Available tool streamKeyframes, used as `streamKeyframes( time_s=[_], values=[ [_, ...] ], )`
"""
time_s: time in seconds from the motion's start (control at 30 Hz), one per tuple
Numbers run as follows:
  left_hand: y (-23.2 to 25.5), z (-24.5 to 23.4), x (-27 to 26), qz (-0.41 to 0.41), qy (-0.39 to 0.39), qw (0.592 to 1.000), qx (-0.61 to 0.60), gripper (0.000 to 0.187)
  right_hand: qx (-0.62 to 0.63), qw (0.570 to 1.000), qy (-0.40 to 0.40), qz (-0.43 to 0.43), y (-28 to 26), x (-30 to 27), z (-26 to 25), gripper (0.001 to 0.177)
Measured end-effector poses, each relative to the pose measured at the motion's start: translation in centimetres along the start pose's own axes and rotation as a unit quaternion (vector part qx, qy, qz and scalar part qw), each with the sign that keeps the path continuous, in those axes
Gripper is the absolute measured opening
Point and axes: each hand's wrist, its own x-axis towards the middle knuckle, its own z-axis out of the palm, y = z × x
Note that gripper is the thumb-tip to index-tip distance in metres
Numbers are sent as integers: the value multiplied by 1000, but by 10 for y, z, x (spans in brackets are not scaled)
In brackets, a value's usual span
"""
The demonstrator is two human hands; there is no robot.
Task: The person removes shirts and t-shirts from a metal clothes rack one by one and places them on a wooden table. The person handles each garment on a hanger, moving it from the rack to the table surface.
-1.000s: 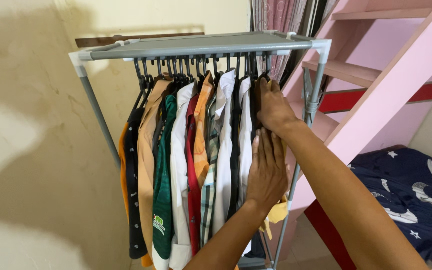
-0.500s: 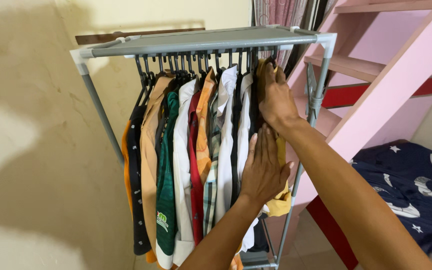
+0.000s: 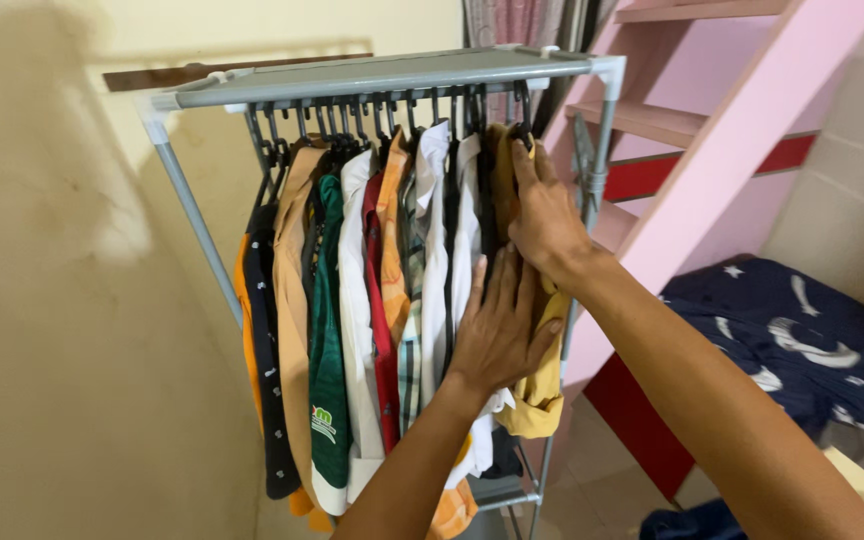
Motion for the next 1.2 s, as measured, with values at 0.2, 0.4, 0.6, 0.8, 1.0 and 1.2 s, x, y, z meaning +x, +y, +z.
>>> streamKeyframes(
  time_s=[0.2, 0.4, 0.6, 0.8, 1.0, 1.2],
  values=[
    [18, -19, -10, -1, -13, 1000, -21, 83, -1, 993, 75, -90, 1, -35, -13, 92],
    [31, -34, -17, -12, -4, 1000, -24, 65, -47, 999, -26, 0, -18, -83, -49, 96],
    [51, -43, -16, -39, 47, 995, -76, 54, -81, 990, 50, -101, -16, -134, -83, 86],
    [61, -44, 9, -148, 19, 974, -169, 55, -149, 988, -26, 24, -13, -176, -135, 84],
    [86, -36, 35, -72, 115, 980, -144, 72, -205, 973, -39, 97, -3, -220, -190, 87],
    [148, -39, 78, 71, 131, 969, -197, 64, -266, 952, -65, 136, 27, -286, -246, 90]
  ],
)
